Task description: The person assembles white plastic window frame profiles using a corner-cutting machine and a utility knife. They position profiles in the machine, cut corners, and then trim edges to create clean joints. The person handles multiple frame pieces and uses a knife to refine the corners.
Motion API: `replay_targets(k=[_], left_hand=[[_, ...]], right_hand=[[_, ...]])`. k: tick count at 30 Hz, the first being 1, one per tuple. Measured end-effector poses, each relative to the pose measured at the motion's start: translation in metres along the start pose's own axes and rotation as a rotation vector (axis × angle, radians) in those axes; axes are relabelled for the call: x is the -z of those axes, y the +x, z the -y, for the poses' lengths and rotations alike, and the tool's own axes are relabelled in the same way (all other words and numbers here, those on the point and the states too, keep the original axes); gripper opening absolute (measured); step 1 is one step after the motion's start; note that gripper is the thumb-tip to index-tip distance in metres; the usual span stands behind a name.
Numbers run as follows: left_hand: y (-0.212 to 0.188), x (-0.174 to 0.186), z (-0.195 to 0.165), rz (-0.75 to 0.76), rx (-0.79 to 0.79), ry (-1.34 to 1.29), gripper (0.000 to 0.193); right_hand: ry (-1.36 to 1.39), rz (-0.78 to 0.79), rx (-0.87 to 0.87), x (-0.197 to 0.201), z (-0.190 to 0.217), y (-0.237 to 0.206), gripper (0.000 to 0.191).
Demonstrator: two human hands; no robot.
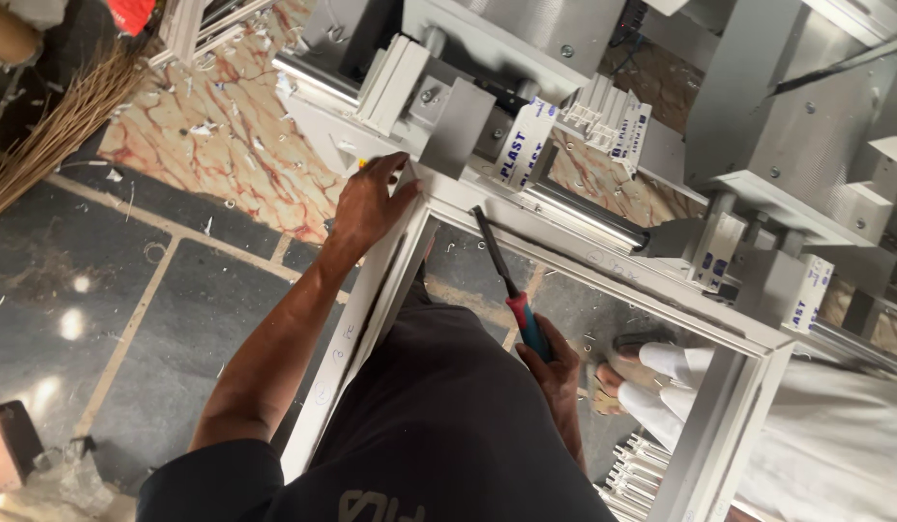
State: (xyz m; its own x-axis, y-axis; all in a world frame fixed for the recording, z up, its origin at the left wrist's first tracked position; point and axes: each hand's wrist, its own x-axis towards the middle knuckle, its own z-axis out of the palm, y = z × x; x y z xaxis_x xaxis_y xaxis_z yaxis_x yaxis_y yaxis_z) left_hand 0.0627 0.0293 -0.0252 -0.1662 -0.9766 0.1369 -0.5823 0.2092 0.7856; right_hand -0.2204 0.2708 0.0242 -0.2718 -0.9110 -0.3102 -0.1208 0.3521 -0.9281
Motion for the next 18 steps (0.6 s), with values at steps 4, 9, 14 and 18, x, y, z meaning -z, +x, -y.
replay_targets(k=[4,9,14,18], left_hand=[[-0.001,-0.014,0.0,0.018,0.078,-0.063,0.055],[-0.003,-0.015,-0.002,0.073,0.141,-0.005,0.059],[-0.002,-0.011,-0.012,0.047,0.074,-0.024,0.053],[-0.002,-0.01,-0.016,0.114,0.183,0.003,0.054]], right_hand=[[-0.03,-0.013,-0.053,0.0,0.007,0.0,0.052],[-0.126,-0.011,-0.027,0.007,-0.007,0.002,0.053],[-0.225,0.015,0.089,0.026,-0.04,0.017,0.059],[-0.32,0.028,0.099,0.04,-0.058,0.024,0.062]])
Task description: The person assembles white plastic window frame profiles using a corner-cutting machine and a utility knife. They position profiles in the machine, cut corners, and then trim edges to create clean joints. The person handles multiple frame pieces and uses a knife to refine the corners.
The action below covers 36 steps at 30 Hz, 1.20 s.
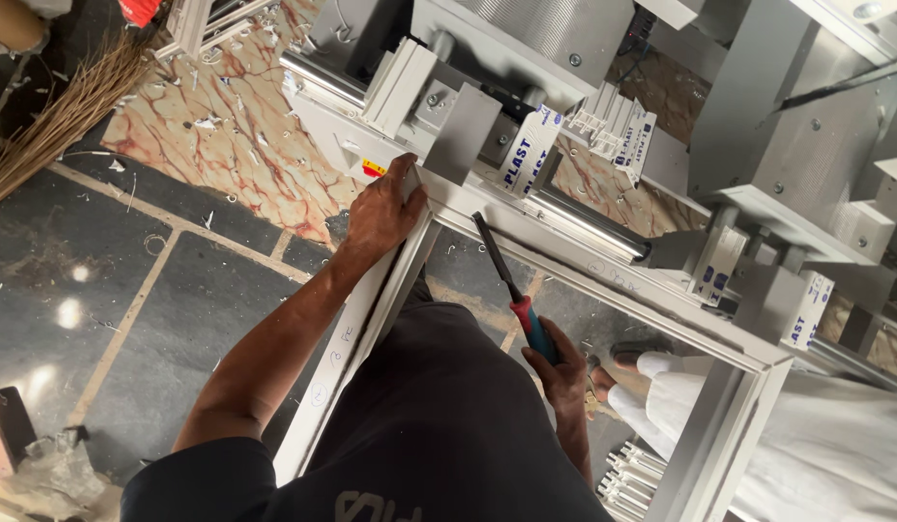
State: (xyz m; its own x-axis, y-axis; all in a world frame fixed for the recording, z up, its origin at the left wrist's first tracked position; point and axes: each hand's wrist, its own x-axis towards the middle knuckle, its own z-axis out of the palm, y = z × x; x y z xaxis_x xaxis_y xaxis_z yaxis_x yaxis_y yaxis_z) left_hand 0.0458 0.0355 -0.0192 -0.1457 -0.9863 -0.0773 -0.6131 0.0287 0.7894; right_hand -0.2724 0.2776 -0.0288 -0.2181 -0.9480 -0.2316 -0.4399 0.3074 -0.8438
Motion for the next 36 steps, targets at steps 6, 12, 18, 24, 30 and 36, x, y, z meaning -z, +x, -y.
replay_targets(k=[6,12,18,24,30,36], left_hand=[[-0.004,0.001,0.001,-0.072,-0.131,0.02,0.052],[-0.003,0.0,-0.001,-0.054,-0.094,0.069,0.049],[-0.002,-0.002,-0.001,-0.083,-0.136,0.102,0.048],[-0.002,0.004,-0.003,-0.094,-0.174,0.017,0.051],[-0.001,0.009,-0.01,0.021,-0.056,0.039,0.049],[0.0,0.013,-0.012,0.043,-0.023,-0.024,0.051]], right_hand=[[0.232,0.039,0.032,0.006,-0.006,0.008,0.062],[0.266,-0.04,0.047,0.009,0.012,0.033,0.058],[0.261,-0.077,0.108,0.006,0.031,0.064,0.056],[0.197,-0.069,0.305,0.017,0.061,0.106,0.046],[-0.133,-0.186,0.593,0.007,0.109,0.249,0.041],[-0.323,-0.242,0.523,-0.027,0.14,0.345,0.048]])
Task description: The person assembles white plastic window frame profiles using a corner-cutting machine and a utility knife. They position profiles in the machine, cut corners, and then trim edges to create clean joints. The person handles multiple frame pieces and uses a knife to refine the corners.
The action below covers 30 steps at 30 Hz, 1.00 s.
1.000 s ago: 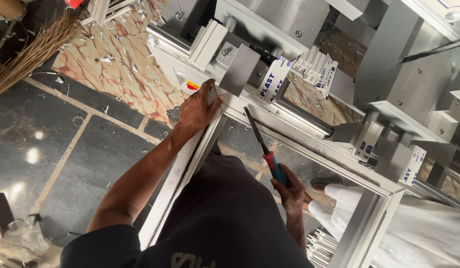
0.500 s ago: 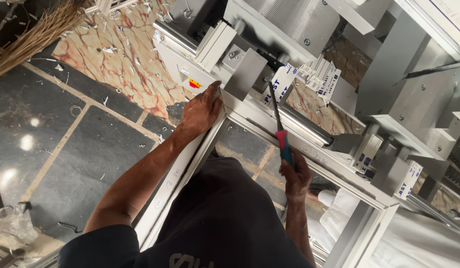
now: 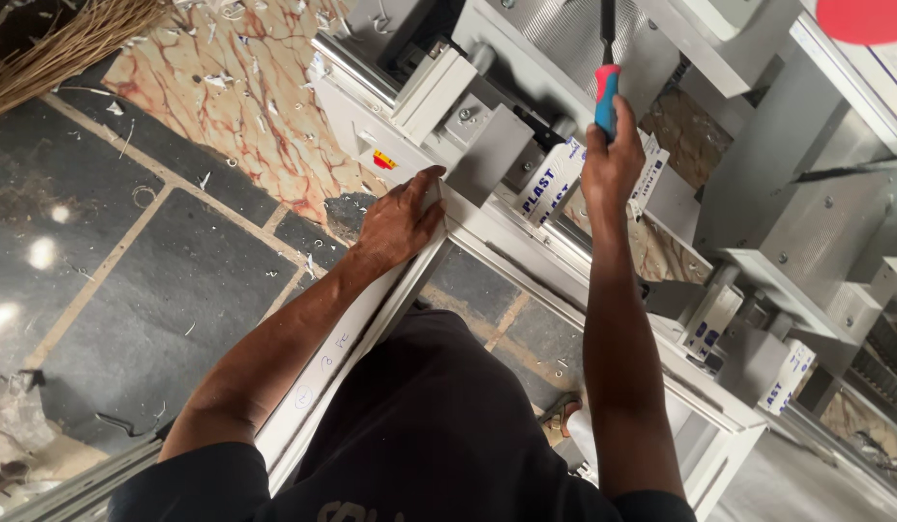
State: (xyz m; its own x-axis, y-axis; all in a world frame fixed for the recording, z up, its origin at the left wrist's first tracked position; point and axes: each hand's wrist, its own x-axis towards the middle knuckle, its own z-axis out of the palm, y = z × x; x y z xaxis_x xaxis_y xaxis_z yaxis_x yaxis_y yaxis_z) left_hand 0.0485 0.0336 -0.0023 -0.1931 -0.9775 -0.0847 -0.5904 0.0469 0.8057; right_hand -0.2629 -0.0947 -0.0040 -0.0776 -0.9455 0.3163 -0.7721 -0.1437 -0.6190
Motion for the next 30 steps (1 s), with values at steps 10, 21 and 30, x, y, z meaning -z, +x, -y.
replay_targets(k=[10,21,30], left_hand=[[0.0,0.002,0.0,-0.029,0.01,-0.087,0.059],[0.001,0.0,0.005,-0.025,-0.013,-0.104,0.058],[0.001,0.0,0.003,0.006,0.037,-0.118,0.056]], right_hand=[[-0.214,0.117,0.061,-0.048,0.011,0.041,0.055],[0.524,0.148,-0.214,-0.013,-0.052,0.008,0.04],[0.404,0.412,-0.815,-0.004,-0.077,-0.013,0.025]])
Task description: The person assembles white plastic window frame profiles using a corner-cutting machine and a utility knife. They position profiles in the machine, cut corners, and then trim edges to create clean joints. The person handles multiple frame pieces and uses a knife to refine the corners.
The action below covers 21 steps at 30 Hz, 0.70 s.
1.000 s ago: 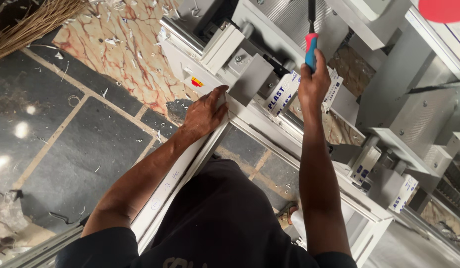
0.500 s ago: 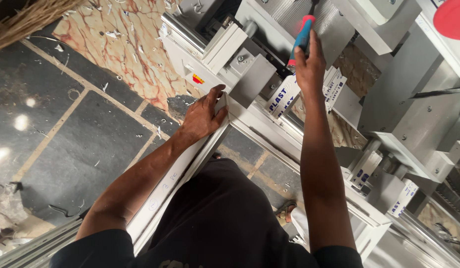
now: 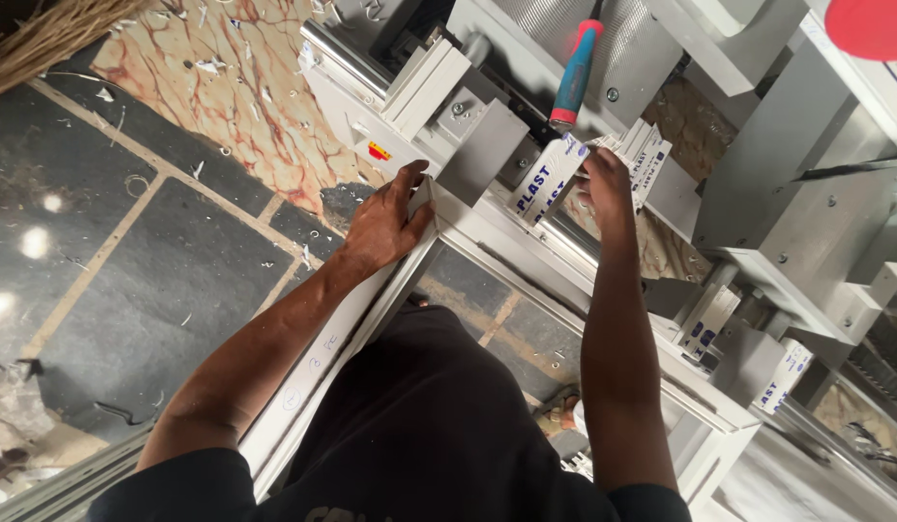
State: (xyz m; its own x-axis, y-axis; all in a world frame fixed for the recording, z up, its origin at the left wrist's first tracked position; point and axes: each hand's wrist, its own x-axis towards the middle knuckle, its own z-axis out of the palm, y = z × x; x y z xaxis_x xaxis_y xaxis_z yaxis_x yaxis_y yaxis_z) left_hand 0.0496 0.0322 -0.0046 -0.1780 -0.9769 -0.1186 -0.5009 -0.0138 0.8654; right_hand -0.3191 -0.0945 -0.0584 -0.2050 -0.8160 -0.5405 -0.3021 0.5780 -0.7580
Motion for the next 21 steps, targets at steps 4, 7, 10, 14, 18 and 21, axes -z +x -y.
replay_targets(k=[4,7,10,14,18,21], left_hand=[[0.0,0.002,-0.004,-0.014,-0.014,0.019,0.055],[0.0,0.003,-0.006,0.014,0.059,-0.009,0.056],[0.0,0.003,-0.006,0.014,0.075,-0.019,0.056],[0.001,0.001,-0.003,-0.03,-0.027,-0.005,0.053],[0.001,-0.001,0.001,-0.008,0.009,-0.007,0.055],[0.003,-0.002,0.002,0.023,0.041,-0.019,0.056]], right_hand=[[0.339,0.179,-0.049,-0.01,0.014,0.002,0.027],[0.371,0.206,-0.052,-0.011,0.016,0.007,0.026],[0.429,0.25,-0.03,-0.011,0.012,0.009,0.025],[0.473,0.307,0.015,-0.008,0.01,0.008,0.029],[0.522,0.329,0.031,-0.004,0.012,0.005,0.034],[0.518,0.341,0.059,-0.003,0.009,0.005,0.034]])
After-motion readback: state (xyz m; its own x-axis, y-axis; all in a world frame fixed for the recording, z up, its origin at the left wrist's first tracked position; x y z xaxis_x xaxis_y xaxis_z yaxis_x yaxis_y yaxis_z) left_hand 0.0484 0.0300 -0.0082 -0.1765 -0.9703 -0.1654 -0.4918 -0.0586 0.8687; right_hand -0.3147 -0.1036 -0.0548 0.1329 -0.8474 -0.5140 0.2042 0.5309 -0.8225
